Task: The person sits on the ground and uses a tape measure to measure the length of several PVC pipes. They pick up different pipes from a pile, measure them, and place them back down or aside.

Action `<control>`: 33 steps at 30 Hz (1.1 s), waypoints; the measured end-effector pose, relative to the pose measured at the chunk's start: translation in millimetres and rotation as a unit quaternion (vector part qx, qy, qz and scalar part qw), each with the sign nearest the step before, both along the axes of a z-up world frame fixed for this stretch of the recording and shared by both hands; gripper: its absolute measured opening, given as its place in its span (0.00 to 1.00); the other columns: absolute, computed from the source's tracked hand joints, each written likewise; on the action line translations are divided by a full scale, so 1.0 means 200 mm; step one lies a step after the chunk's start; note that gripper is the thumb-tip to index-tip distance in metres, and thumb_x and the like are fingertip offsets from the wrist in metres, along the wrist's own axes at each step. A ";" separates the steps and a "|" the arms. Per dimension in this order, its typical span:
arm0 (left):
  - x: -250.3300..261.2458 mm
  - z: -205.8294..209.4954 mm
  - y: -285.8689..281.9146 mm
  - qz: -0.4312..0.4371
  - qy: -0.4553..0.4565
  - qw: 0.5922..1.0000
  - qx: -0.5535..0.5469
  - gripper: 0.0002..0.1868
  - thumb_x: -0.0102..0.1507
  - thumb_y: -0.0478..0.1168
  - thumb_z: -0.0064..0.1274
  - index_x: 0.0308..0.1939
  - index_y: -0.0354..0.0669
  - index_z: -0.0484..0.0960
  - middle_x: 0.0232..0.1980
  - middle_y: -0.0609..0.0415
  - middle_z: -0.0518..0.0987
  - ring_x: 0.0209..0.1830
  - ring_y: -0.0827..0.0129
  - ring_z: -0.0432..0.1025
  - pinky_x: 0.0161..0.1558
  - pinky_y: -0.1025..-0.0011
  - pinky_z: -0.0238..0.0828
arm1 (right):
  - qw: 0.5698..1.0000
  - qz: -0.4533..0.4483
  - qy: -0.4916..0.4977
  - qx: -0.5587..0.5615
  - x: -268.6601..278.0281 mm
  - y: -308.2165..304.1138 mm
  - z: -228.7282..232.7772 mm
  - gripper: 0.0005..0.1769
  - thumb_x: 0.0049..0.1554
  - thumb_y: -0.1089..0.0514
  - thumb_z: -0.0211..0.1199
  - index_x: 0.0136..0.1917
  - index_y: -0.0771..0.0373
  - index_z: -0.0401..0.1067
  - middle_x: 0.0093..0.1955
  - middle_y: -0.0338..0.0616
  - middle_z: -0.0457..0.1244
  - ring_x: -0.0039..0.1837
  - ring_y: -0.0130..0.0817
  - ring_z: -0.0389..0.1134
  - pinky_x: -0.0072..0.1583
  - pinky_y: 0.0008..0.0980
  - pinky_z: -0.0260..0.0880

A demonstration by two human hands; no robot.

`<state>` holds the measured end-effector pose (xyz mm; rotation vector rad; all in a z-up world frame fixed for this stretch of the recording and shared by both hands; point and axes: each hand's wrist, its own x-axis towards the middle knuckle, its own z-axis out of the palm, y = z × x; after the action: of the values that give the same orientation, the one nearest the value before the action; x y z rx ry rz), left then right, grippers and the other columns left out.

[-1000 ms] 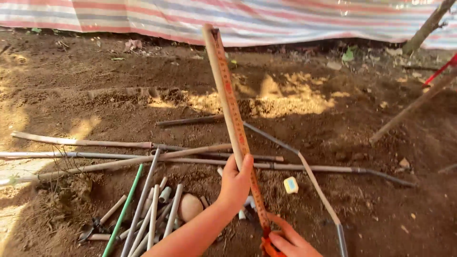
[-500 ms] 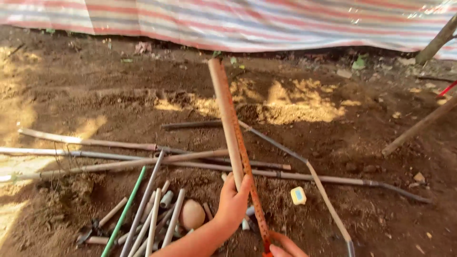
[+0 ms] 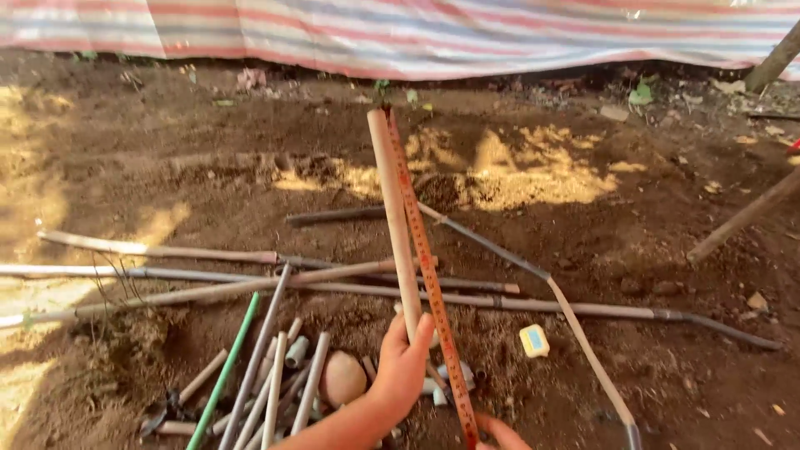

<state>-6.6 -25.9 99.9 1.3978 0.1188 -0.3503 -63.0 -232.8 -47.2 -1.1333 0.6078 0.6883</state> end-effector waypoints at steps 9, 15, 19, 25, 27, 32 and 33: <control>-0.01 -0.09 0.05 0.002 0.005 1.000 -0.013 0.15 0.68 0.52 0.37 0.31 0.49 0.65 0.26 0.59 0.57 0.24 0.73 0.47 0.31 0.74 0.47 | 0.965 0.170 -0.099 -0.173 0.03 -0.12 -0.27 0.39 0.50 0.45 0.65 0.71 0.54 0.57 0.71 0.41 0.56 0.72 0.37 0.56 0.70 0.38 0.56; -0.01 -0.08 0.08 0.020 -0.015 0.999 -0.028 0.14 0.67 0.49 0.36 0.32 0.47 0.65 0.26 0.59 0.58 0.24 0.74 0.50 0.30 0.74 0.53 | 0.955 0.180 -0.136 -0.192 -0.05 -0.09 -0.15 0.38 0.50 0.45 0.64 0.71 0.54 0.58 0.72 0.40 0.54 0.73 0.34 0.54 0.70 0.40 0.56; 0.00 -0.08 0.09 0.024 -0.033 0.999 -0.032 0.14 0.67 0.49 0.37 0.30 0.48 0.64 0.25 0.60 0.57 0.23 0.74 0.48 0.26 0.75 0.51 | 0.953 0.199 -0.158 -0.163 -0.04 -0.09 -0.13 0.40 0.48 0.42 0.63 0.70 0.55 0.57 0.72 0.40 0.54 0.72 0.35 0.55 0.69 0.42 0.59; 0.00 -0.09 0.07 0.024 -0.031 0.998 -0.046 0.15 0.68 0.48 0.37 0.29 0.48 0.62 0.24 0.59 0.56 0.21 0.74 0.46 0.27 0.73 0.46 | 0.956 0.193 -0.156 -0.154 -0.07 -0.05 -0.06 0.38 0.49 0.46 0.64 0.70 0.55 0.58 0.71 0.41 0.55 0.69 0.37 0.60 0.68 0.42 0.60; 0.02 -0.09 0.07 0.018 -0.038 0.998 -0.038 0.15 0.68 0.49 0.36 0.29 0.48 0.62 0.24 0.60 0.57 0.22 0.74 0.47 0.28 0.74 0.47 | 0.976 0.144 -0.114 -0.117 -0.09 -0.01 0.04 0.39 0.48 0.47 0.64 0.70 0.57 0.59 0.69 0.44 0.57 0.64 0.40 0.68 0.64 0.40 0.69; 0.03 -0.06 0.07 0.025 -0.048 0.998 -0.041 0.13 0.68 0.48 0.36 0.31 0.47 0.64 0.22 0.60 0.57 0.20 0.75 0.48 0.24 0.75 0.50 | 0.967 0.189 -0.124 -0.116 -0.11 -0.05 0.07 0.38 0.49 0.46 0.64 0.70 0.56 0.57 0.70 0.40 0.56 0.66 0.38 0.67 0.65 0.42 0.68; 0.02 -0.05 0.07 0.025 -0.045 0.998 -0.041 0.13 0.68 0.48 0.36 0.31 0.47 0.64 0.22 0.60 0.57 0.20 0.75 0.48 0.24 0.75 0.50 | 0.968 0.189 -0.122 -0.116 -0.13 -0.03 0.12 0.38 0.49 0.46 0.64 0.70 0.56 0.57 0.70 0.40 0.56 0.66 0.38 0.67 0.65 0.42 0.68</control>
<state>-2.2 -11.5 88.9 1.3253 0.0640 -0.2479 -88.6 -239.0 -22.7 -1.5483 0.2664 0.7992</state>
